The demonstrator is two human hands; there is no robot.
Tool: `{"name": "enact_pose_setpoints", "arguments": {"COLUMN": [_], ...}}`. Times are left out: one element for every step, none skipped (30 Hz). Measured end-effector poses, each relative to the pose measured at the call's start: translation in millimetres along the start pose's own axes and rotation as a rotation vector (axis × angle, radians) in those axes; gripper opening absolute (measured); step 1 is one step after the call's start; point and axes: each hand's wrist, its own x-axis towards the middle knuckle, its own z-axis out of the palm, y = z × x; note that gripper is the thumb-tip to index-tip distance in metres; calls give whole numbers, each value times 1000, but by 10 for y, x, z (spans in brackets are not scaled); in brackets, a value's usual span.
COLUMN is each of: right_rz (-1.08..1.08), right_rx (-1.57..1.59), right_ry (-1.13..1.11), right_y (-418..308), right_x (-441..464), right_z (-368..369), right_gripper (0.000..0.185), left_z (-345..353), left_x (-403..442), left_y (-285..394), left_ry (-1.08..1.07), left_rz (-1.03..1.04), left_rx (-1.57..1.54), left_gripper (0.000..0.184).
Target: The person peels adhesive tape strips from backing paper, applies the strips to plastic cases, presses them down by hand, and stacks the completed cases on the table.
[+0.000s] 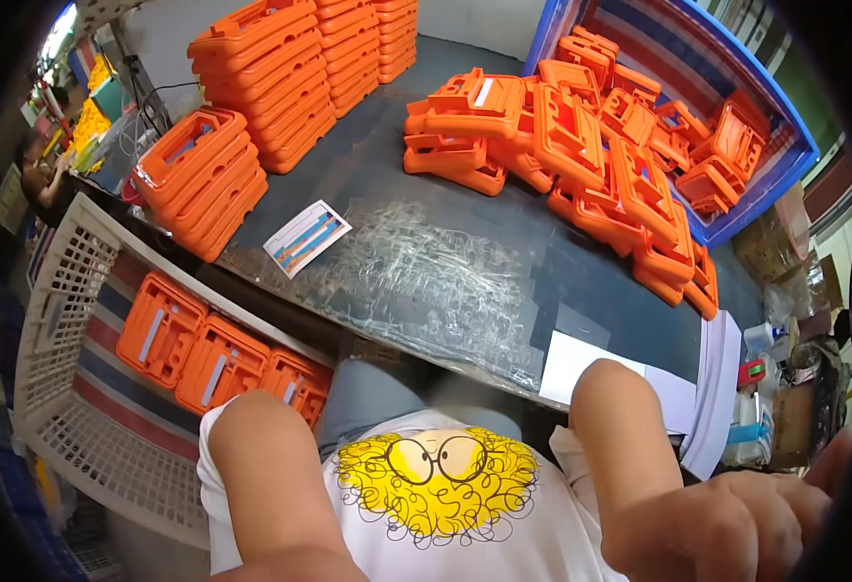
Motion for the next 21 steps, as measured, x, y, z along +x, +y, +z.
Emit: {"name": "enact_pose_setpoints", "arguments": {"right_rz": [4,5,8,13,30,52,92,128,180,239,292,336,359,368,375,379,378,384,382,383,378], "right_rx": [-15,-31,-46,-58,-66,-65,-44,-3,62,153,240,323,379,422,453,484,517,529,542,535,511], "right_ry": [8,19,30,47,60,78,102,109,115,134,151,173,201,221,240,255,269,281,292,298,302], "right_y": [-32,-58,-93,-109,-130,-139,-132,-145,-152,-143,-143,-154,-166,-176,-234,-277,-304,-328,-353,-384,-409], "right_x": [5,1,-1,-6,-22,-48,-69,-104,-148,-178,-196,-187,-153,-117,-103,-91,-85,-90,-88,-79,-87], "right_z": [-13,-20,-30,-39,-46,-51,-66,-52,0,49,96,153,178,192,191,179,152,138,119,98,87], "right_gripper": [11,12,12,13,13,14,14,15,15,16,16,17,17,18,19,19,20,20,21,21,22], "left_z": [19,32,36,44,54,58,80,85,105,118,129,123,132,136,147,155,165,172,168,168,156], "left_x": [-32,-47,-57,-74,-94,-124,-135,-155,-171,-181,-198,-204,-207,-207,-189,-169,-155,-149,-135,-113,-87], "left_y": [28,65,81,98,118,131,149,166,187,205,215,205,204,203,200,209,207,217,220,237,254], "left_ry": [11,15,23,28,35,44,38,39,45,49,54,59,62,63,65,66,71,79,83,87,95], "left_rz": [5,11,6,3,4,6,9,7,10,12,12,9,6,8,12,17,22,33,41,53,61], "left_rx": [17,34,53,70,87,105,123,128,147,164,181,205,227,251,274,299,329,363,390,419,448], "left_gripper": [22,23,23,23,23,23,24,24,24,24,25,25,25,25,26,26,26,27,27,27,27]}}
